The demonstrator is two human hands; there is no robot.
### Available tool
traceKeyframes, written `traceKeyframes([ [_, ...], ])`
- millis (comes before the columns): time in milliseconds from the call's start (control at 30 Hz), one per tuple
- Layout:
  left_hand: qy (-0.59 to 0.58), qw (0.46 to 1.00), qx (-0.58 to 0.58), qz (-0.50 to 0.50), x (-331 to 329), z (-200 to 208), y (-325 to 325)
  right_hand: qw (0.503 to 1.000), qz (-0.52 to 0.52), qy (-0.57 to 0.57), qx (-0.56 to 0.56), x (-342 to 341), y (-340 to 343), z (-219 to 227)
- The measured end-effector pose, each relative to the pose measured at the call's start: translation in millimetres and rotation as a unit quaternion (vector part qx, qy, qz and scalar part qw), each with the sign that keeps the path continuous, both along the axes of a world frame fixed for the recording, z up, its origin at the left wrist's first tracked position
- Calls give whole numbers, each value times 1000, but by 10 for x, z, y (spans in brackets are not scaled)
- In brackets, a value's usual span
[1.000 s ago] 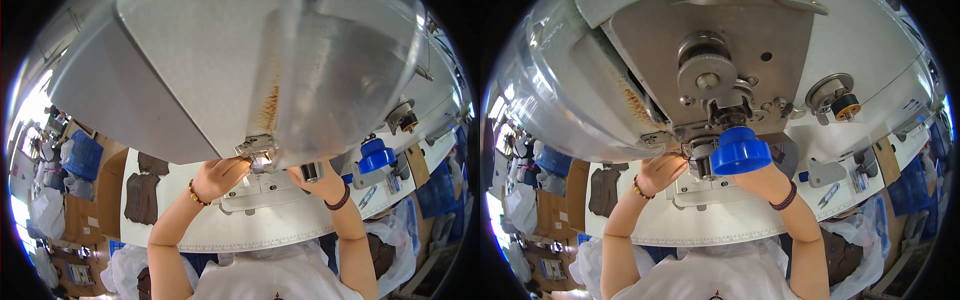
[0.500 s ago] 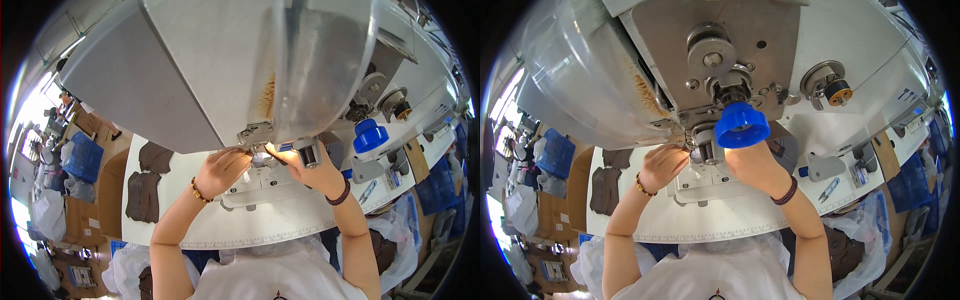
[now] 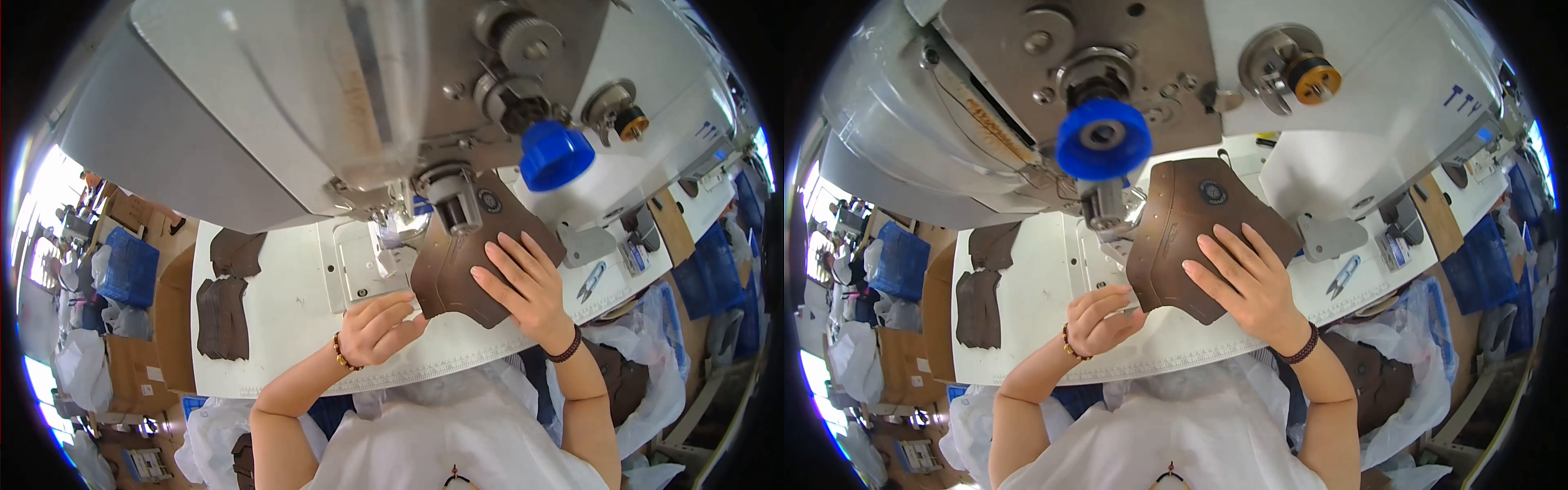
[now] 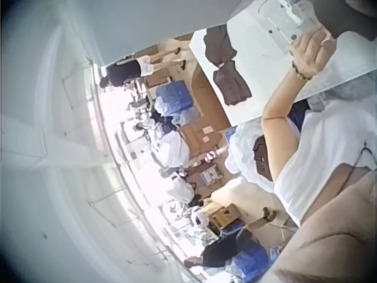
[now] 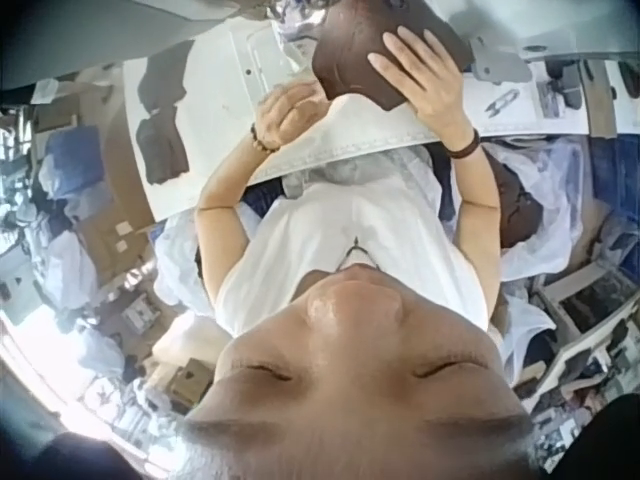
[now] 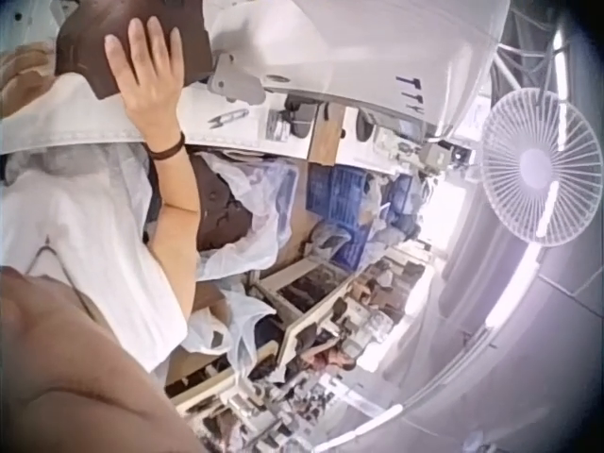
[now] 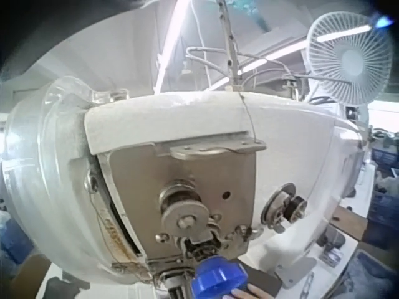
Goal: Stitching together leather components of a shoe upper using an industrial sewing machine.
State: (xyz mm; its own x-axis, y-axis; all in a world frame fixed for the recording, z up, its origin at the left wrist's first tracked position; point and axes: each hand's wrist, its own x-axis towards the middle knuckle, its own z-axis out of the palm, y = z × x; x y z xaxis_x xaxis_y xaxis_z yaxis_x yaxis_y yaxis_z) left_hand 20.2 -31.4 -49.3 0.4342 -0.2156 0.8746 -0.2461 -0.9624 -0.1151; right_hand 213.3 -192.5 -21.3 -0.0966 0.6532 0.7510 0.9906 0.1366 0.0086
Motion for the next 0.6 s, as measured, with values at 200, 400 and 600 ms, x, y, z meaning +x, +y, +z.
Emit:
traceKeyframes([
  [200, 20, 998, -41, 40, -10, -112, -34, 1000, 13, -16, 5, -42, -92, 2],
  [400, 42, 997, -51, 38, -21, -127, -47, 1000, 18, -20, 3, -79, -170, -12],
  [600, 63, 996, -44, 46, -42, -124, -72, 999, 22, -27, -3, -93, -198, -22],
])
